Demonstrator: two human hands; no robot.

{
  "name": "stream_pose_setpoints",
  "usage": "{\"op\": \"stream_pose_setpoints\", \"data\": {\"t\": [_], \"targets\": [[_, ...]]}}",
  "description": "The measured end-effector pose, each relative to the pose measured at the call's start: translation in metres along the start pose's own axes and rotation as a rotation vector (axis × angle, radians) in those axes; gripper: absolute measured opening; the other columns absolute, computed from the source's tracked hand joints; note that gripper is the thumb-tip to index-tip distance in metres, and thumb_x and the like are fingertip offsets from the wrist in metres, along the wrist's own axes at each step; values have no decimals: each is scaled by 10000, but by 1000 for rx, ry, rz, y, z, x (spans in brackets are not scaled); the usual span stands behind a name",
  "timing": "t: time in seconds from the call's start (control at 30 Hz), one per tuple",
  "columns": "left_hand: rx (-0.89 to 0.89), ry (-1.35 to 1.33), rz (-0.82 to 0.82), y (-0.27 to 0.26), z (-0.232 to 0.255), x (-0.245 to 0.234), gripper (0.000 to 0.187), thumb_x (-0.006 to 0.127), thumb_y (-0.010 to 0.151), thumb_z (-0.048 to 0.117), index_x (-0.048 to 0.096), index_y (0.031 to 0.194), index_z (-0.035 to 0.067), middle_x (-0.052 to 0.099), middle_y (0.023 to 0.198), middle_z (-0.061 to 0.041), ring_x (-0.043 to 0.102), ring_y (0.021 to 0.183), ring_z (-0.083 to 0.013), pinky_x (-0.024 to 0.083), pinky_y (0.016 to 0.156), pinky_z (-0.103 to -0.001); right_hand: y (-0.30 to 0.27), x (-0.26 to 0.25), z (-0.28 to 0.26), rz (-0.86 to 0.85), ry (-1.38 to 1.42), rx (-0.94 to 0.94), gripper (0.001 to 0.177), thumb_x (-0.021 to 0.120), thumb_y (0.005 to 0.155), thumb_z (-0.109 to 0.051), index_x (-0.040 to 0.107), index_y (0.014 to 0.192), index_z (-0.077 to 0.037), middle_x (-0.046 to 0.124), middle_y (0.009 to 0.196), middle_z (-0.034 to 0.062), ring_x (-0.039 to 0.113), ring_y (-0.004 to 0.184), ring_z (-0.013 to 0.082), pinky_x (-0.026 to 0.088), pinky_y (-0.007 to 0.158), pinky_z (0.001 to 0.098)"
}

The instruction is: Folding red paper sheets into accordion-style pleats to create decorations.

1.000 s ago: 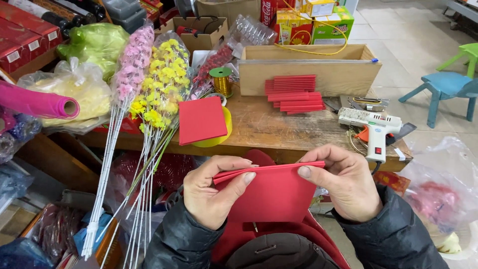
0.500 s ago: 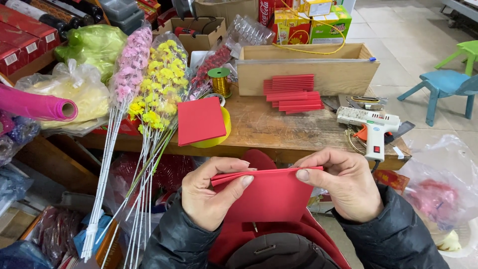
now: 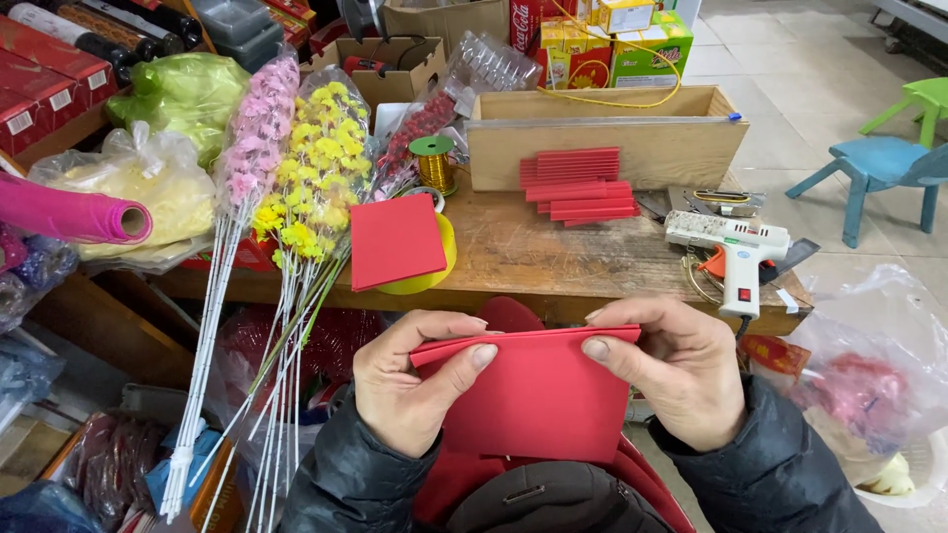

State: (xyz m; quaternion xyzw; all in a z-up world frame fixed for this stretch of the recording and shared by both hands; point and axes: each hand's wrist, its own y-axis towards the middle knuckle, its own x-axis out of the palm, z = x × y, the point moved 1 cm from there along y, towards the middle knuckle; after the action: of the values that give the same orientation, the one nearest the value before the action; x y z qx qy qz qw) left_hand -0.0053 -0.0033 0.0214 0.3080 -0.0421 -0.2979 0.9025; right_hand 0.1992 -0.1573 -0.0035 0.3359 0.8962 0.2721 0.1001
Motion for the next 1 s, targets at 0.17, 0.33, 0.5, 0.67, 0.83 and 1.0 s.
{"op": "stream_pose_setpoints", "data": {"t": [0.17, 0.33, 0.5, 0.67, 0.83, 1.0], "targets": [[-7, -5, 3, -1, -2, 0, 179, 852, 831, 141, 798, 998, 105, 834, 981, -49, 782, 890, -134, 620, 851, -257, -1, -2, 4, 8, 51, 119, 171, 844, 793, 15, 789, 955, 22, 800, 846, 117, 665, 698, 117, 556, 606, 222], [-11, 3, -12, -1, 0, 0, 186, 853, 830, 131, 800, 1007, 110, 839, 995, -43, 783, 902, -126, 618, 863, -250, 2, -7, 4, -8, 16, 142, 144, 858, 775, -6, 800, 905, 19, 822, 853, 131, 706, 706, 130, 590, 619, 234], [104, 216, -148, 9, 22, -3, 222, 823, 859, 196, 798, 1072, 137, 842, 998, -2, 791, 866, -110, 606, 812, -246, 5, -7, -7, -26, -60, 107, 139, 868, 772, -38, 800, 890, -8, 797, 826, 96, 674, 665, 126, 555, 547, 244], [638, 614, -197, 11, 44, 12, 201, 757, 958, 306, 765, 1036, 122, 728, 958, -1, 656, 946, -258, 479, 843, -418, 7, 7, -28, -211, -168, -60, 81, 817, 843, -102, 791, 914, -73, 797, 914, 63, 732, 830, 135, 589, 782, 255], [461, 572, -249, 12, 29, 14, 90, 740, 941, 302, 789, 968, 232, 745, 818, 79, 668, 824, -188, 437, 803, -365, 2, 0, -21, -132, -80, -1, 155, 836, 804, -61, 778, 941, -20, 818, 913, 114, 744, 784, 159, 615, 723, 259], [369, 633, -333, 11, 28, 12, 235, 699, 938, 443, 793, 1044, 255, 787, 865, 73, 699, 853, -206, 425, 786, -384, 1, -3, -14, -97, -10, -27, 167, 851, 767, -14, 764, 910, -17, 815, 907, 148, 775, 834, 211, 643, 777, 289]]}}
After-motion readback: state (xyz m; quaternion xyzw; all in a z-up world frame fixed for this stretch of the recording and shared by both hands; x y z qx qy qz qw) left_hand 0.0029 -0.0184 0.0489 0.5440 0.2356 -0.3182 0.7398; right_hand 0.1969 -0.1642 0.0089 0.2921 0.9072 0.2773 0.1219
